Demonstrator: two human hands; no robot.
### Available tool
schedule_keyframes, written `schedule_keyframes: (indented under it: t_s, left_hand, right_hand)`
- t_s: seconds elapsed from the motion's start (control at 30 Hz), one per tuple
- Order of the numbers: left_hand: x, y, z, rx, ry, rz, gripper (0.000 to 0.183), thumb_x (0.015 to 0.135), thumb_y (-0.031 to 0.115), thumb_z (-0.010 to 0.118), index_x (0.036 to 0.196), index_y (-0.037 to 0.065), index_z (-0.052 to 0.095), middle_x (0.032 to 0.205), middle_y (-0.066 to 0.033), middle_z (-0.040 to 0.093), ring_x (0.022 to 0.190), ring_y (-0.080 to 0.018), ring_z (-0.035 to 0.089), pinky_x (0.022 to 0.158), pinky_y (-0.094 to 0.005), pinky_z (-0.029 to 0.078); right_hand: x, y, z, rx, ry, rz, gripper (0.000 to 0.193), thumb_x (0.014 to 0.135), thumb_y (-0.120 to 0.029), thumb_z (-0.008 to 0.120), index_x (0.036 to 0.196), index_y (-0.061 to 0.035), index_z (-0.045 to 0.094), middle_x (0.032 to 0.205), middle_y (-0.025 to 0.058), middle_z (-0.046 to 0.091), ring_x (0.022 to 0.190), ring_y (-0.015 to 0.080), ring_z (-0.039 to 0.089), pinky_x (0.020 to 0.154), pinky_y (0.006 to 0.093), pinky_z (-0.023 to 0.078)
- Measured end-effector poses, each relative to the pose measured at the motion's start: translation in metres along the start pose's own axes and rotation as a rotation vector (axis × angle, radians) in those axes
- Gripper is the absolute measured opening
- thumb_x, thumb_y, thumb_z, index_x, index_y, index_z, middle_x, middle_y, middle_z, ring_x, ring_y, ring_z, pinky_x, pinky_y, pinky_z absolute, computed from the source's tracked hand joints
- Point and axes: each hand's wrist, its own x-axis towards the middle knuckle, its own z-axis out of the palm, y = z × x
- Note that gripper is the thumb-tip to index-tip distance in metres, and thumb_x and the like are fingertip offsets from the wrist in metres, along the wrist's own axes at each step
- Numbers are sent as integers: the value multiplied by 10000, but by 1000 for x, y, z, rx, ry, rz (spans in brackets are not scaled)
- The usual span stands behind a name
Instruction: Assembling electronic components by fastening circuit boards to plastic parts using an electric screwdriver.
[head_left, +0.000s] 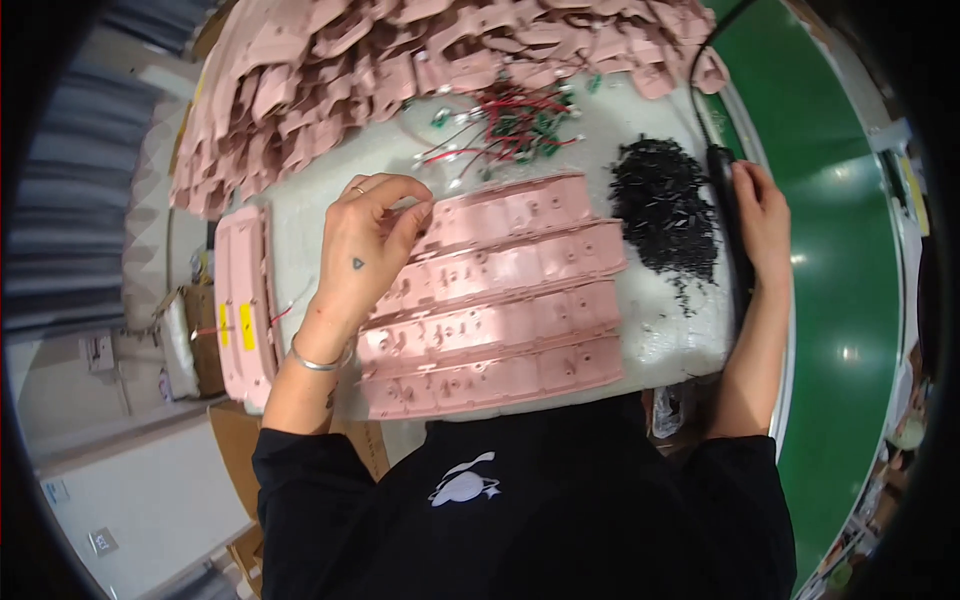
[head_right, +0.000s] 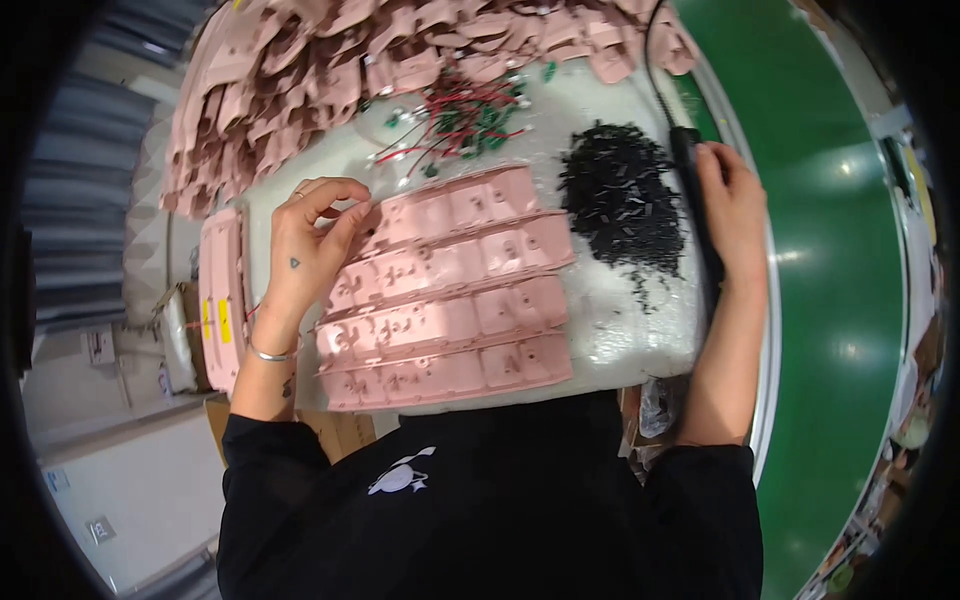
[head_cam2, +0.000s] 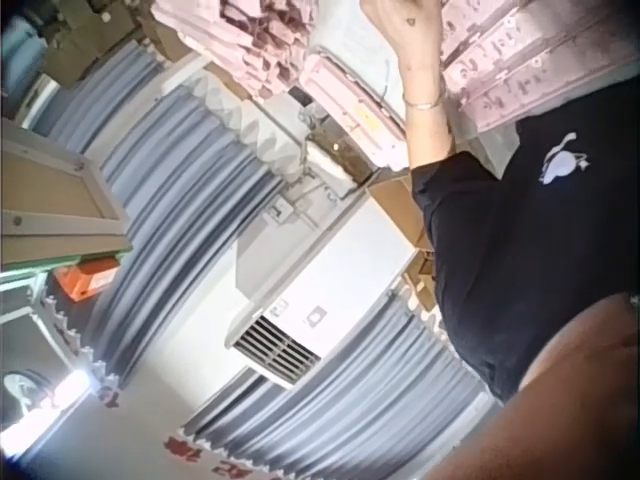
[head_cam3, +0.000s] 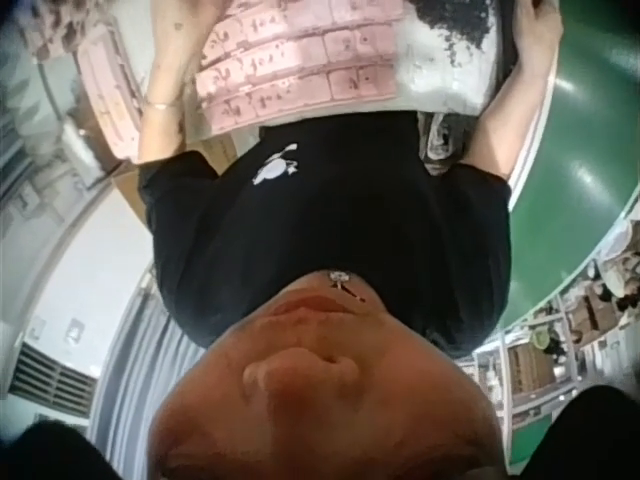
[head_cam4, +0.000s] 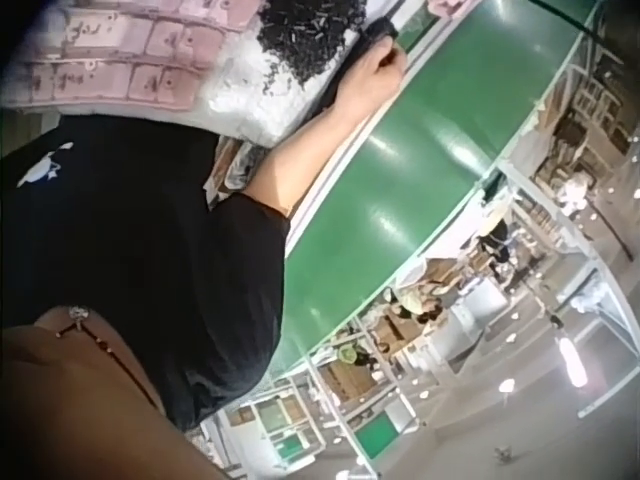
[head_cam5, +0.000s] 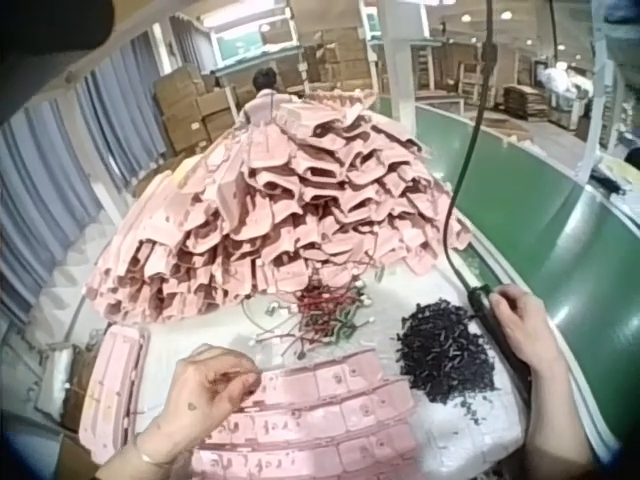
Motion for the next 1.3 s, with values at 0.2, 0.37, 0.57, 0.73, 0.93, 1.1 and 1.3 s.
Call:
schedule_keyframes:
  t_s: [0.2,0.37,0.57,0.73,0.93,1.1,1.3]
  left_hand:
    - [66,33,61,-51,-215,433,149,779,27,647,923,22,682,867,-139,668,784,-268,636,709,-323,502]
    - [114,36,123,117,-379,663,180,726,12,661,905,13,682,846,-149,652,803,-308,625,735,-366,497]
    - [126,40,130,181,-625,654,171,693,35,686,863,14,690,845,-144,632,815,-312,617,755,-376,496]
    - [124,41,128,196,-609,658,144,699,40,684,841,17,687,810,-140,640,791,-309,621,738,-372,497]
    - [114,45,93,59,-562,436,93,706,7,670,789,-10,634,668,-109,622,627,-213,609,627,-317,489]
    - [103,36,92,-178,-420,358,112,687,17,655,791,-15,630,681,-134,627,629,-259,610,633,-340,484]
    - [83,33,70,-166,-355,411,244,822,16,623,1063,34,650,821,-76,677,688,-138,612,636,-265,497]
  right_hand:
    - [-1,-7,9,29,17,-19,364,908,-316,559,1010,26,628,837,191,661,754,255,644,706,332,483]
    - [-3,-9,5,-20,15,41,356,899,-322,563,998,13,635,848,187,660,766,297,645,707,356,488]
    - [-2,-13,1,-35,-32,99,393,904,-351,543,1014,16,631,895,203,660,836,324,642,760,376,484]
    - [-1,-8,3,-35,-19,84,396,904,-351,543,1020,18,630,903,203,661,842,329,641,768,376,483]
    - [1,-7,2,-21,-13,77,385,903,-342,547,1018,17,628,868,195,660,808,316,639,744,367,481]
    - [-2,-7,3,-17,9,69,379,902,-340,552,1010,16,625,810,178,651,745,290,627,706,356,474]
    - [-3,-9,11,-9,5,27,380,906,-330,552,1021,23,630,851,191,664,791,274,651,730,345,483]
